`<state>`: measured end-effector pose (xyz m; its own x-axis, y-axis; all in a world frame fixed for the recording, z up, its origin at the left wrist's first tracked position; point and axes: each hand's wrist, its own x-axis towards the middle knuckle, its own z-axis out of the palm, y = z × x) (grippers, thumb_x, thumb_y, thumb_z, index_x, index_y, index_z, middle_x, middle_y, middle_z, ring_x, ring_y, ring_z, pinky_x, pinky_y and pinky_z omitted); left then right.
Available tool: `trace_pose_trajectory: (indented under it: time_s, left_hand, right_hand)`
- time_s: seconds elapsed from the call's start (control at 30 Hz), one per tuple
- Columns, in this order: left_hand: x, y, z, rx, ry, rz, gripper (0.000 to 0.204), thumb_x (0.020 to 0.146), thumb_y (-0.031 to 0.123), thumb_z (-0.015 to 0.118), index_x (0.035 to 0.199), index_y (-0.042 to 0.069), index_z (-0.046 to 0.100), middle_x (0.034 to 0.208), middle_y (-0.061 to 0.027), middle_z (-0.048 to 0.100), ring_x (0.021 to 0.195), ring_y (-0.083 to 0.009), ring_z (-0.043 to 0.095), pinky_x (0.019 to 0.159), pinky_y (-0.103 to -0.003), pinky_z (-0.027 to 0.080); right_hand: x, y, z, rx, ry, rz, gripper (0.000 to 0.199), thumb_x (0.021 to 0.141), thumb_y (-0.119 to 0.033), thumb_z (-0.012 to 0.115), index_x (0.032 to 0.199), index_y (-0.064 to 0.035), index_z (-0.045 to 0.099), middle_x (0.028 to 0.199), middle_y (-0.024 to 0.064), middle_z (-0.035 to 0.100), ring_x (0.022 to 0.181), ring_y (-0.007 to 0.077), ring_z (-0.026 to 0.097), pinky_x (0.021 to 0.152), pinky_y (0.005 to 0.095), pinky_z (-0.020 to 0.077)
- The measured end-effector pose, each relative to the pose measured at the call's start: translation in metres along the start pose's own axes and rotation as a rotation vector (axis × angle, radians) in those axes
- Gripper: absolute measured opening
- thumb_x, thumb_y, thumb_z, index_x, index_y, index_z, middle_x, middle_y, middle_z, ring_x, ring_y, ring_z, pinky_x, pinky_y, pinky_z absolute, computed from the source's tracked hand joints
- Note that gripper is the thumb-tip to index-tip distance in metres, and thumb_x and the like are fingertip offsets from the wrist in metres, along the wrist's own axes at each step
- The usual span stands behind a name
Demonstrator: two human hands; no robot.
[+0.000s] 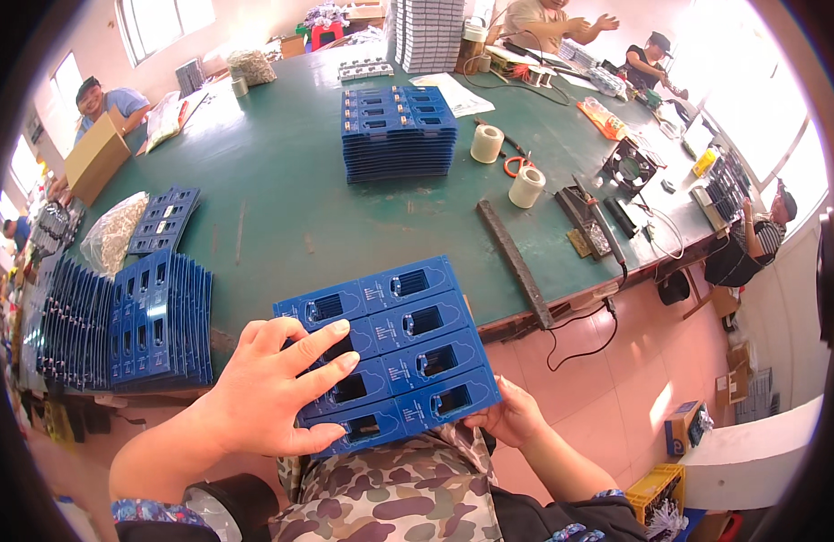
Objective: Solder electronic components onto an array of small blue circuit board fixtures on a factory workbench.
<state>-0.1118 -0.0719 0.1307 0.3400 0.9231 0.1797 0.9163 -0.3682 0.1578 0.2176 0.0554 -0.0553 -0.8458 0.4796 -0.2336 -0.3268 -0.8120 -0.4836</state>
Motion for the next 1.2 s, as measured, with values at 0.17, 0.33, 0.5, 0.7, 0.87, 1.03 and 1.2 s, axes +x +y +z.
trace_pose_trajectory:
  time_s: [0.17, 0.33, 0.5, 0.7, 0.87, 1.03, 1.2]
  left_hand:
    - [-0.002, 0.000, -0.002, 0.017, 0.007, 0.025, 0.068, 0.062, 0.044, 0.074, 0.121, 0.011, 0.062, 0.138, -0.0104, 0.051, 0.101, -0.0307, 0.046, 0.089, -0.046, 0.037]
    - [0.001, -0.002, -0.006, 0.011, 0.000, 0.021, 0.066, 0.066, 0.046, 0.073, 0.121, 0.011, 0.062, 0.137, -0.0095, 0.051, 0.104, -0.0303, 0.046, 0.090, -0.045, 0.036]
    - [0.002, 0.001, -0.011, 0.017, -0.009, 0.011, 0.061, 0.070, 0.045, 0.071, 0.122, 0.013, 0.063, 0.137, -0.0086, 0.051, 0.105, -0.0275, 0.046, 0.090, -0.043, 0.036]
    - [0.006, -0.001, -0.016, -0.018, -0.042, -0.006, 0.064, 0.068, 0.045, 0.075, 0.121, 0.012, 0.063, 0.135, -0.0086, 0.053, 0.102, -0.0270, 0.048, 0.090, -0.042, 0.037]
    - [0.008, -0.004, -0.019, -0.002, -0.036, 0.018, 0.058, 0.074, 0.048, 0.074, 0.117, 0.009, 0.065, 0.133, -0.0084, 0.057, 0.102, -0.0252, 0.051, 0.089, -0.040, 0.042]
    - [0.012, -0.009, -0.020, -0.015, 0.013, 0.053, 0.055, 0.075, 0.046, 0.074, 0.113, 0.007, 0.067, 0.129, -0.0083, 0.059, 0.099, -0.0251, 0.054, 0.088, -0.038, 0.043]
    - [0.016, -0.012, -0.019, -0.022, 0.026, 0.072, 0.054, 0.076, 0.046, 0.074, 0.109, 0.004, 0.067, 0.125, -0.0090, 0.062, 0.094, -0.0258, 0.057, 0.086, -0.038, 0.046]
  right_hand:
    - [0.006, 0.012, 0.006, -0.048, 0.030, -0.113, 0.039, 0.103, -0.026, 0.043, 0.128, 0.0042, 0.047, 0.120, 0.0191, 0.062, 0.105, 0.0283, 0.065, 0.088, 0.0401, 0.0549]
    - [0.010, 0.013, 0.005, -0.032, 0.055, -0.175, 0.037, 0.102, -0.019, 0.045, 0.129, 0.0071, 0.046, 0.119, 0.0176, 0.062, 0.102, 0.0256, 0.065, 0.087, 0.0385, 0.0552]
    - [0.014, 0.014, 0.003, -0.027, 0.011, -0.197, 0.037, 0.102, -0.018, 0.045, 0.129, 0.0077, 0.047, 0.119, 0.0173, 0.062, 0.100, 0.0255, 0.065, 0.085, 0.0379, 0.0556]
    - [0.018, 0.013, 0.000, -0.056, 0.025, -0.212, 0.039, 0.102, -0.018, 0.044, 0.130, 0.0094, 0.046, 0.117, 0.0175, 0.063, 0.099, 0.0257, 0.066, 0.083, 0.0375, 0.0559]
    - [0.020, 0.014, 0.001, -0.056, 0.065, -0.208, 0.039, 0.102, -0.017, 0.043, 0.129, 0.0104, 0.046, 0.116, 0.0180, 0.063, 0.097, 0.0254, 0.066, 0.082, 0.0375, 0.0559]
    - [0.021, 0.011, 0.003, -0.069, 0.099, -0.220, 0.038, 0.101, -0.018, 0.045, 0.125, 0.0112, 0.047, 0.113, 0.0185, 0.064, 0.095, 0.0254, 0.066, 0.083, 0.0374, 0.0559]
    - [0.022, 0.011, 0.002, -0.060, 0.082, -0.224, 0.038, 0.101, -0.019, 0.046, 0.124, 0.0113, 0.048, 0.111, 0.0185, 0.065, 0.093, 0.0255, 0.067, 0.083, 0.0375, 0.0564]
